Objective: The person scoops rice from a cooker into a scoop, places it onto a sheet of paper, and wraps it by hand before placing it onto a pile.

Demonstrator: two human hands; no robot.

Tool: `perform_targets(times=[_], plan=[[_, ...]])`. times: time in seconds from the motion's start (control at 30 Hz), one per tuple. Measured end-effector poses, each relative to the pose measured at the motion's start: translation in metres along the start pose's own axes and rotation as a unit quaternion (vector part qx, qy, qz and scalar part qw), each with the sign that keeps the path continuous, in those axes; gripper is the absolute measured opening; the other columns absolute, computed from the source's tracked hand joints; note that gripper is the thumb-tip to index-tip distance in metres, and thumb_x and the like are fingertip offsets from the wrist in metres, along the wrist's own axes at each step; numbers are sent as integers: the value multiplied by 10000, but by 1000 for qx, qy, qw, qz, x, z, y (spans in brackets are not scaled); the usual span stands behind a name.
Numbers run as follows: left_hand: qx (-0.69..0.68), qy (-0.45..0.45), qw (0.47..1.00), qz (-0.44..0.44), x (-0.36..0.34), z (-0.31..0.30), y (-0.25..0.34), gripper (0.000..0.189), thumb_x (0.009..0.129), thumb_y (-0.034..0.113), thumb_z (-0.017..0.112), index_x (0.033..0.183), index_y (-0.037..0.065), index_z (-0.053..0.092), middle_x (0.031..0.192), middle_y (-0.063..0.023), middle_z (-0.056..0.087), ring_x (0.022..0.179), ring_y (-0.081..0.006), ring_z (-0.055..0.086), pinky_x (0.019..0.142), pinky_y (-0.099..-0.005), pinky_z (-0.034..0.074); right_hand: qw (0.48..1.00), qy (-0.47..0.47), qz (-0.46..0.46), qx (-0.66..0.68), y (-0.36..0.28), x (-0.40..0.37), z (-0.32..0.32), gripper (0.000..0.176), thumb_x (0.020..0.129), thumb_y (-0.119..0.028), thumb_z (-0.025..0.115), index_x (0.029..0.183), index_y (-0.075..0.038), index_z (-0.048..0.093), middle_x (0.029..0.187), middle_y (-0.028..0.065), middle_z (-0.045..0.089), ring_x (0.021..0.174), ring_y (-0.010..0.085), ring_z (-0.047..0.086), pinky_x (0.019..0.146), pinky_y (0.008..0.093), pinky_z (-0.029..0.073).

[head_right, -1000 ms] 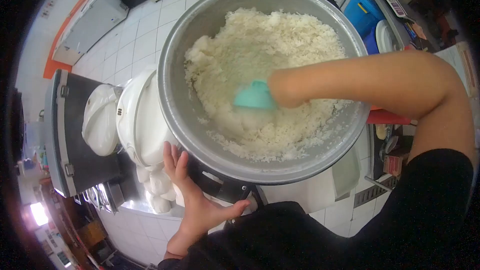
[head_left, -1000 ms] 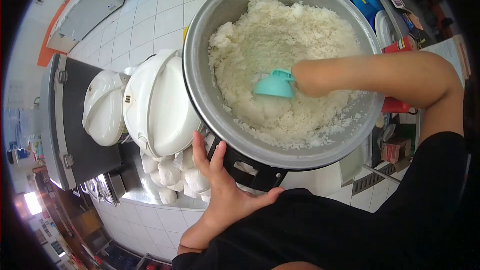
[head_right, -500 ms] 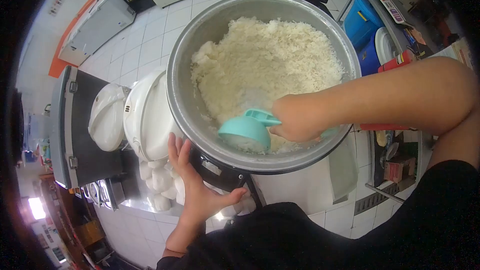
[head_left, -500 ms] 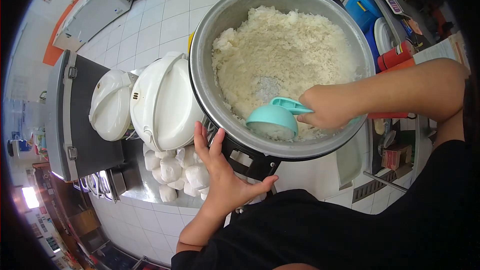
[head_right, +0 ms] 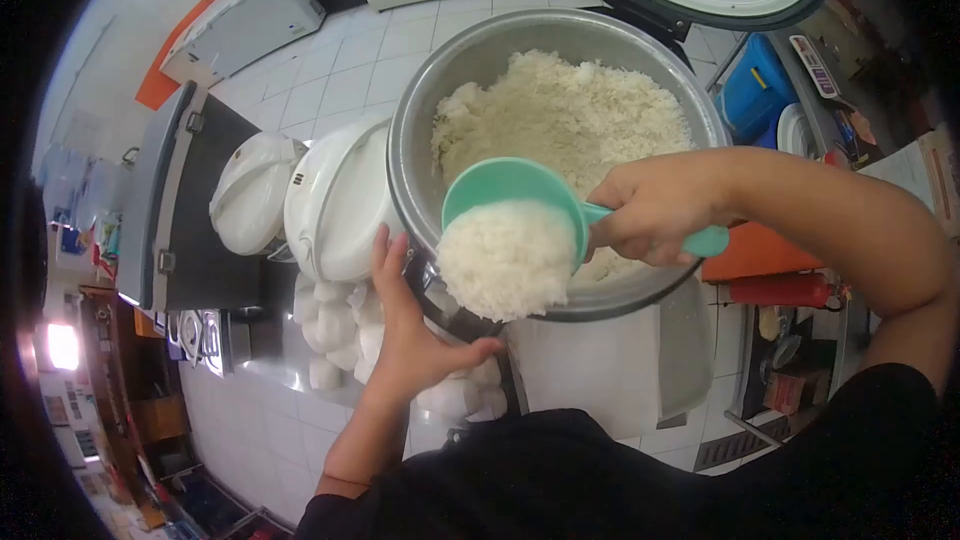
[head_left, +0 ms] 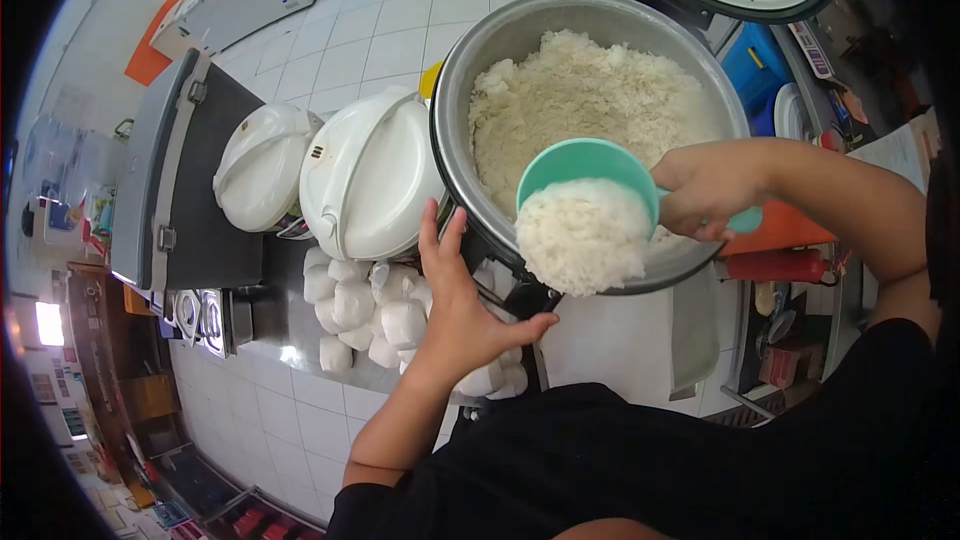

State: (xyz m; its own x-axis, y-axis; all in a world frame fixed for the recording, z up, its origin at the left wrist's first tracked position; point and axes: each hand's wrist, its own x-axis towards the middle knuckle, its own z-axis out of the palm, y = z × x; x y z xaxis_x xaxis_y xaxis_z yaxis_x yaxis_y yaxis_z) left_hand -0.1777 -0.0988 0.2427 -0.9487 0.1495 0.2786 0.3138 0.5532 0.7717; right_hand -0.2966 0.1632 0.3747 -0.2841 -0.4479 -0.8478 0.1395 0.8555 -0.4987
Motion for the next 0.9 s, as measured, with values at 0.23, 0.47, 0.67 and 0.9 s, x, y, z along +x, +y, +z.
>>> perform_targets(times=[0.23, 0.47, 0.67, 0.9], plan=[[-28, 23, 999, 6, -27, 20, -14, 1256, 584, 411, 853, 1426, -57, 46, 1464, -334, 36, 1383, -433, 101, 1112, -482, 173, 943, -123, -34, 307, 50, -39, 85, 330, 968, -185, 424, 1137, 86, 507, 553, -62, 326, 387, 40, 325, 332, 229, 281], [-19, 65, 985, 160, -140, 55, -40, 1035, 737, 343, 772, 1402, -71, 97, 1479, -321, -8, 1365, -436, 103, 1091, -501, 189, 842, 34, -40, 537, 133, -27, 250, 335, 984, -223, 432, 1157, 61, 469, 581, -42, 346, 394, 52, 322, 350, 239, 301], [-94, -214, 958, 165, -238, 103, -63, 522, 778, 244, 723, 1187, -8, 520, 1289, -218, 494, 1212, -372, 452, 1010, -446, 363, 785, 221, 36, 578, 217, 58, 348, 306, 972, -237, 482, 1127, 27, 489, 591, -38, 361, 428, 77, 358, 394, 268, 343], [44, -326, 920, 215, -283, 129, -74, 527, 822, 356, 666, 1210, 26, 532, 1328, -178, 491, 1236, -352, 449, 1024, -466, 350, 727, 670, 107, -107, 217, 141, 399, 494, 920, -218, 541, 1325, 27, 401, 877, 195, 583, 792, 340, 614, 679, 438, 498]])
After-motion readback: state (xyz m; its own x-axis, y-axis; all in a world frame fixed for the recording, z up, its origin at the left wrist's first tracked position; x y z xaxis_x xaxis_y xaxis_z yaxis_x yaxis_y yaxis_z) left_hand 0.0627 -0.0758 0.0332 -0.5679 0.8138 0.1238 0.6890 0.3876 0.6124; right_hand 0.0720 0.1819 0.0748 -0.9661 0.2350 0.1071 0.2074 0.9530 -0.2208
